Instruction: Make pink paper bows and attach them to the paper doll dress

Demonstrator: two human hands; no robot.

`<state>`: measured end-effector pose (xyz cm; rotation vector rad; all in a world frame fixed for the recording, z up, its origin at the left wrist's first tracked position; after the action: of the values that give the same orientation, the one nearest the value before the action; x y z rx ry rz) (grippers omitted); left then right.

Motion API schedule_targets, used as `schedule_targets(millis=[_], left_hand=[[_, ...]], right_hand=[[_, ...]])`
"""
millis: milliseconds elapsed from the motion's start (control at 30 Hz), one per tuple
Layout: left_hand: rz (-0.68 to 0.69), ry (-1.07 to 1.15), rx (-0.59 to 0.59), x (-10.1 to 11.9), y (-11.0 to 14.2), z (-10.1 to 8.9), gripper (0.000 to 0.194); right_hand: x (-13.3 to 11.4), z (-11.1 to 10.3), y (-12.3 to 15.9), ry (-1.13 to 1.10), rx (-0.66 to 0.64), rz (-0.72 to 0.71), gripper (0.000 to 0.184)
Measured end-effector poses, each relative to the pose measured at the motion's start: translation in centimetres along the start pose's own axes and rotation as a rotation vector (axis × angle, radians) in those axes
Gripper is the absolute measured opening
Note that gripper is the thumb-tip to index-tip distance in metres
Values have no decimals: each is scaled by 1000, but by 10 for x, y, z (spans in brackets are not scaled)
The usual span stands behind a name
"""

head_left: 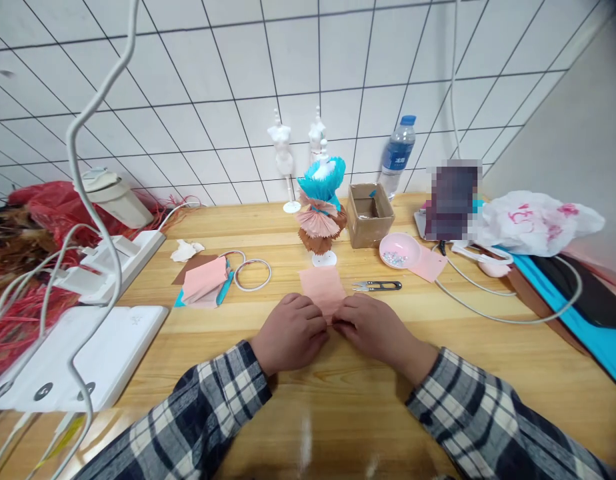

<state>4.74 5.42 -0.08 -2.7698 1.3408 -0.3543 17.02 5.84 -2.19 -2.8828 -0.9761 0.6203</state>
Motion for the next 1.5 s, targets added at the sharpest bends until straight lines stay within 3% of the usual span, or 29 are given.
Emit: schedule_targets(millis=[167, 500, 967, 1200, 1333, 1500], left_hand=[[-71, -28, 67, -4, 2, 5, 23], [-97, -23, 14, -1, 5, 0, 25], [-116, -38, 27, -6, 4, 7, 24], [-106, -40, 20, -6, 5, 10, 23], [-115, -55, 10, -7, 5, 9, 24], [-119, -38, 26, -8, 4, 9, 25]], right_hand=[[1, 1, 0, -11, 8, 52, 11], [6, 2, 0, -40, -24, 130, 12], [-9, 0, 2, 110, -52, 33, 16], [-2, 1, 2, 5, -70, 168, 13], [1, 2, 1, -59, -103, 176, 21], [1, 2, 2, -33, -107, 167, 18]])
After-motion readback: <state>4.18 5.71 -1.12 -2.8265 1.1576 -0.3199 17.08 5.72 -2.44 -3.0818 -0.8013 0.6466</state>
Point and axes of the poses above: each hand's wrist, its own y-axis away from the middle knuckle, its own z-axis out of the palm, x = y × z, the point moved 6 cm from there along -y, towards the middle knuckle
